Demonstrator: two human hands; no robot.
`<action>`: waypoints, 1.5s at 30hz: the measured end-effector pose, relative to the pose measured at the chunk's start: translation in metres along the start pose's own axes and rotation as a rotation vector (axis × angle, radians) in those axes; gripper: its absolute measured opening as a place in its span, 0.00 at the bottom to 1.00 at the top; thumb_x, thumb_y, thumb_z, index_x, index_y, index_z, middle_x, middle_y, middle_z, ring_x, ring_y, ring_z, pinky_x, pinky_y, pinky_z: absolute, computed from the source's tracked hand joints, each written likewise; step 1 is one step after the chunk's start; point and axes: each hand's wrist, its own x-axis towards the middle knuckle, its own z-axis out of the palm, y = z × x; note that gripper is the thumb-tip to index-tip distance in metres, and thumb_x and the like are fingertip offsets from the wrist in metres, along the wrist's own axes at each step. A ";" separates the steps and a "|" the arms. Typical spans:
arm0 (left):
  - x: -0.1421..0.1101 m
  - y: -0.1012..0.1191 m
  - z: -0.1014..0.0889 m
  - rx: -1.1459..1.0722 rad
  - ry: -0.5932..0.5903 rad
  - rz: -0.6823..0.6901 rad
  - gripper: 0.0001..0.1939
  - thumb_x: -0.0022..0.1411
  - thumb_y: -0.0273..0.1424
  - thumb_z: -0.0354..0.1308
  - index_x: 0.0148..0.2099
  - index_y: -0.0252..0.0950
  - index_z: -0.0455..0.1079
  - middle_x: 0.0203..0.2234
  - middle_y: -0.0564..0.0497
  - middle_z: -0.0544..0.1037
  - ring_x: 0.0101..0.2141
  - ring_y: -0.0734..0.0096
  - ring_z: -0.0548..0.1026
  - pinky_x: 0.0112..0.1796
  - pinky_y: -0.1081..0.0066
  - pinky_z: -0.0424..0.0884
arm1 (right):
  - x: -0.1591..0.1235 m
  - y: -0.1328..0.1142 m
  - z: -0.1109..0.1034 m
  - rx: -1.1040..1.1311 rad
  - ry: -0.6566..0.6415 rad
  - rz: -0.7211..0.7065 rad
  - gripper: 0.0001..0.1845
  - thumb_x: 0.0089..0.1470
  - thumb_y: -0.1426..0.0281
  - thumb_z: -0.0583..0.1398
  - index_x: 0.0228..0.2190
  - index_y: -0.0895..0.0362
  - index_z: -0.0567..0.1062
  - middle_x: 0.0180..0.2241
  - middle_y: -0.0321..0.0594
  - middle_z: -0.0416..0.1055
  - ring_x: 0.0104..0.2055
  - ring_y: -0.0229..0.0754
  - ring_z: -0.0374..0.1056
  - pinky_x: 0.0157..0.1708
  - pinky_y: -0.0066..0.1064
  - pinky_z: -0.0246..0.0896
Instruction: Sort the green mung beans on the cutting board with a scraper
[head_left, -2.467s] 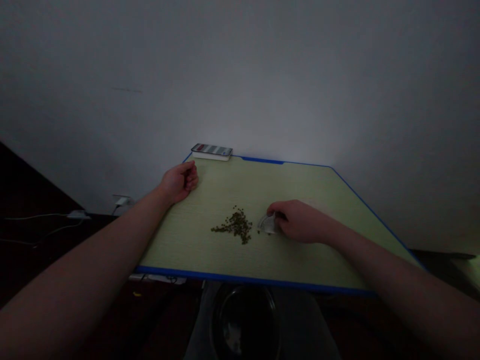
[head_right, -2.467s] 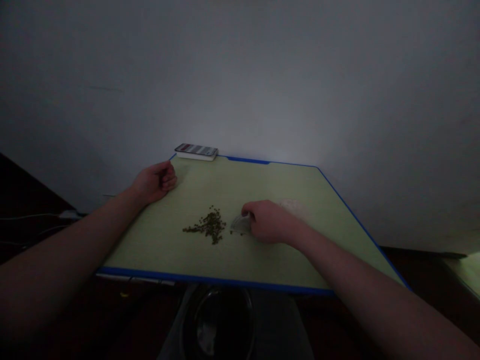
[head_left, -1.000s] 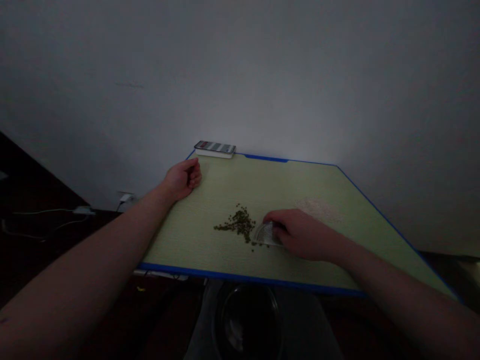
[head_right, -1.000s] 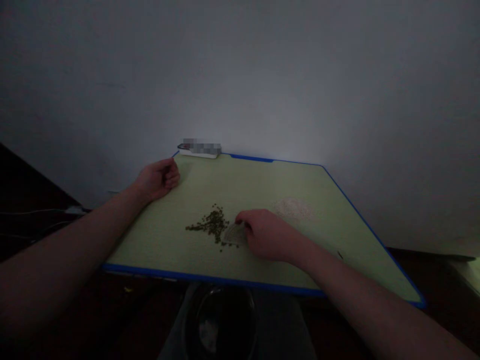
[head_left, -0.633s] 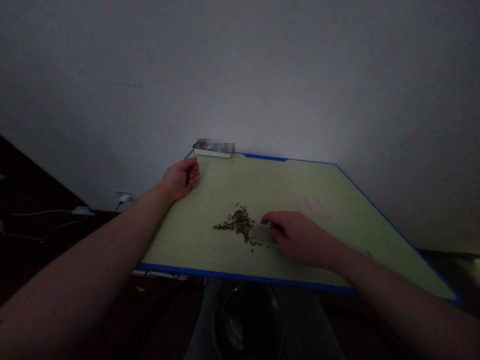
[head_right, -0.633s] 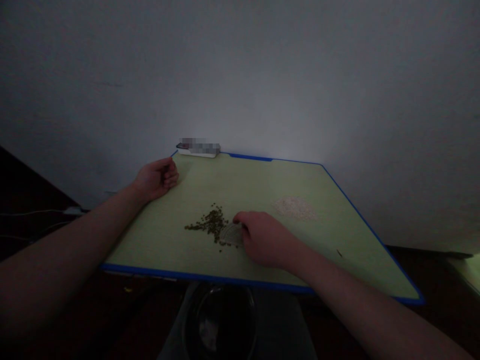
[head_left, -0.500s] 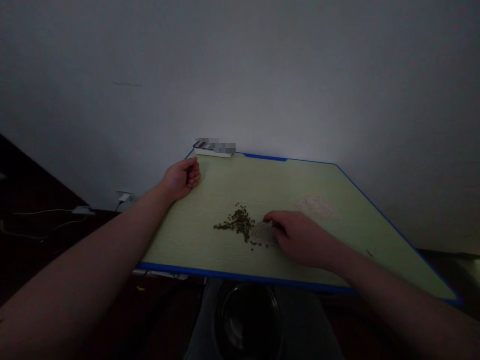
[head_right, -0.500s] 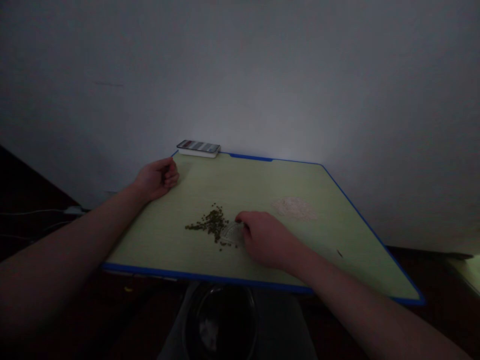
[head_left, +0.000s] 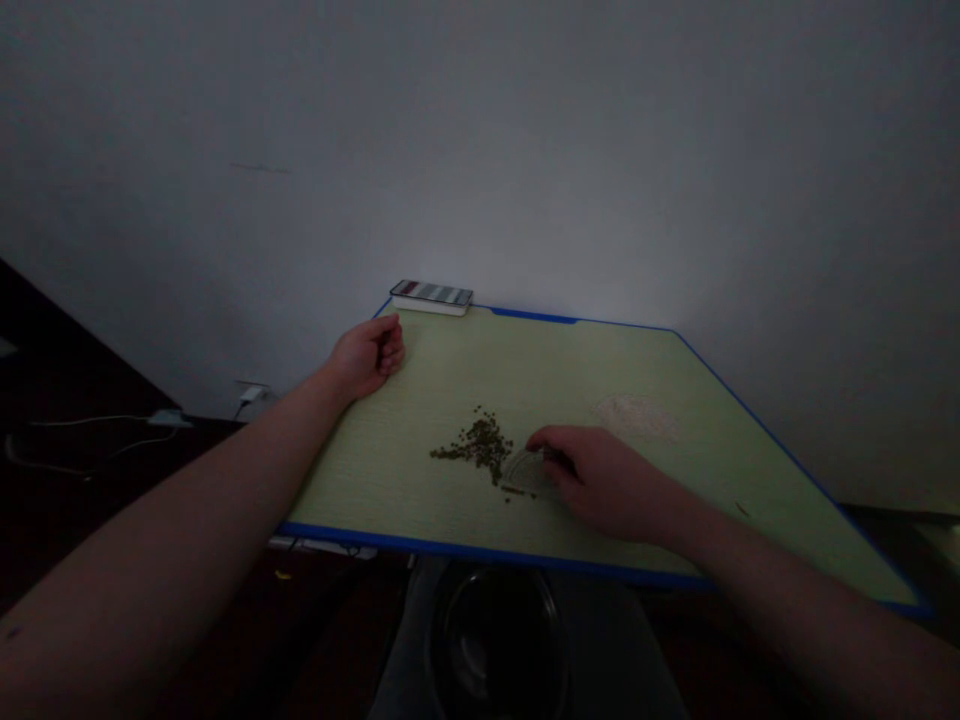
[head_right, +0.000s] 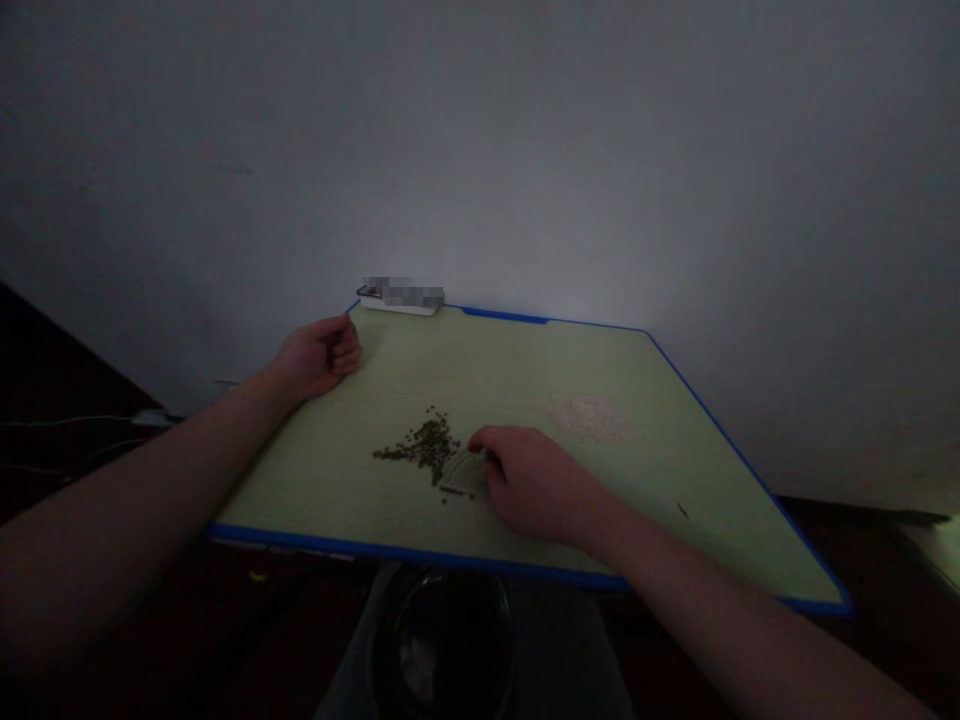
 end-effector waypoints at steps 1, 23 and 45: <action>0.000 0.000 0.000 -0.001 0.001 -0.006 0.12 0.55 0.31 0.49 0.21 0.35 0.58 0.09 0.57 0.54 0.11 0.82 0.53 0.13 0.76 0.45 | 0.000 -0.001 0.001 0.002 0.004 0.000 0.17 0.52 0.76 0.50 0.42 0.59 0.73 0.40 0.45 0.73 0.40 0.42 0.68 0.41 0.32 0.59; 0.001 -0.001 -0.002 0.009 -0.020 0.006 0.12 0.54 0.31 0.50 0.21 0.35 0.57 0.10 0.57 0.54 0.11 0.82 0.54 0.13 0.77 0.47 | -0.005 0.008 -0.003 -0.052 0.063 0.117 0.15 0.53 0.73 0.51 0.41 0.59 0.72 0.37 0.45 0.74 0.36 0.42 0.68 0.36 0.31 0.59; -0.001 0.001 -0.001 -0.005 -0.015 -0.005 0.13 0.55 0.31 0.49 0.21 0.35 0.58 0.10 0.57 0.54 0.11 0.82 0.54 0.12 0.77 0.46 | 0.002 0.006 0.001 -0.056 0.071 0.069 0.17 0.53 0.73 0.50 0.42 0.59 0.72 0.37 0.45 0.74 0.36 0.41 0.68 0.37 0.31 0.60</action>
